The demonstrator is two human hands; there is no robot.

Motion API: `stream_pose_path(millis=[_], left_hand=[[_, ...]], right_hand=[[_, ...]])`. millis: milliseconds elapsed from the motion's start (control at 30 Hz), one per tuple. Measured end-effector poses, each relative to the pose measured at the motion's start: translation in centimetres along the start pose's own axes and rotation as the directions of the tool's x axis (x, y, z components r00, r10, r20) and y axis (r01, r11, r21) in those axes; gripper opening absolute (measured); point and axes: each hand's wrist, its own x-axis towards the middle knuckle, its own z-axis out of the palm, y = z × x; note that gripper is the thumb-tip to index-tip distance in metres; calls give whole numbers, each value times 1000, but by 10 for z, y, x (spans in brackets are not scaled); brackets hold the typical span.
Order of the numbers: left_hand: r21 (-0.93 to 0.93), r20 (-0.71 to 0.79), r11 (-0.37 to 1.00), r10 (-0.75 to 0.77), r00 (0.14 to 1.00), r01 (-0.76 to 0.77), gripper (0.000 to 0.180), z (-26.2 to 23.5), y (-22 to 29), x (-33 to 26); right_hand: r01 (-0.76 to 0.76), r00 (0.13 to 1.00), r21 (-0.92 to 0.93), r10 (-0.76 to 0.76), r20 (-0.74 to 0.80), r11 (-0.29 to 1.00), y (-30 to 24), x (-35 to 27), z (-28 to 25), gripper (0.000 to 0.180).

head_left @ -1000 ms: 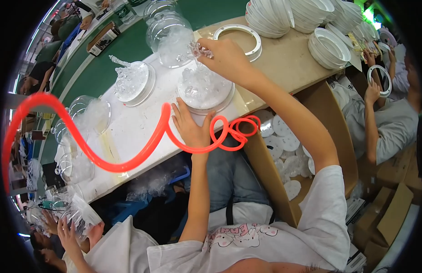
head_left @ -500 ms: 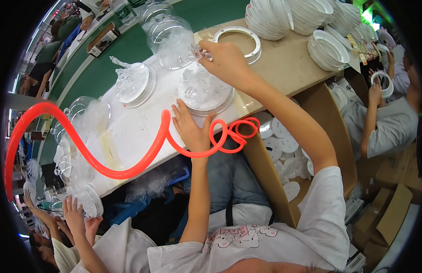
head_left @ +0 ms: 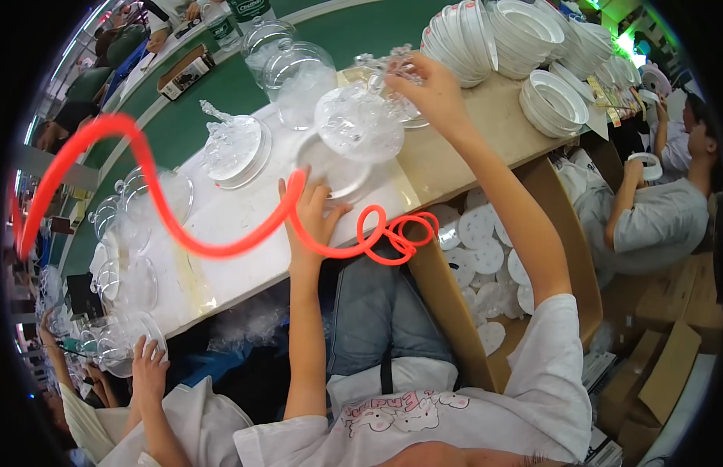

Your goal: Assembling decorative light fixtures by cleaning parts with an air gun, attaching plastic figures to bases, and placing clear domes over them.

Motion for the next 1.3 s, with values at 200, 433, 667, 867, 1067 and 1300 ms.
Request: stream_pose_path(millis=[200,433,667,867,1067,1300], left_hand=[[-225,-86,957,-207,974,184,39,4,26,1],[-287,222,936,-141,965,202,54,-67,-51,-31],[-265,-127,930,-296,947,255,73,-17,7,-34],[-291,-59,906,-337,940,307,97,-16,-11,-37],[-281,-37,900,-356,934,332,85,0,-16,-40],[-253,-55,911,-351,935,327,87,-3,-16,-40]], right_hand=[[16,1000,-7,-16,2,1000,-4,-9,-5,28],[-4,997,-51,8,72,999,-2,-14,-16,21],[19,981,74,-33,193,997,-4,-7,5,24],[43,933,48,-58,356,998,-30,-8,32,27],[118,921,13,-115,373,993,-24,-8,58,31],[83,924,-66,-52,378,994,-29,-12,61,29]])
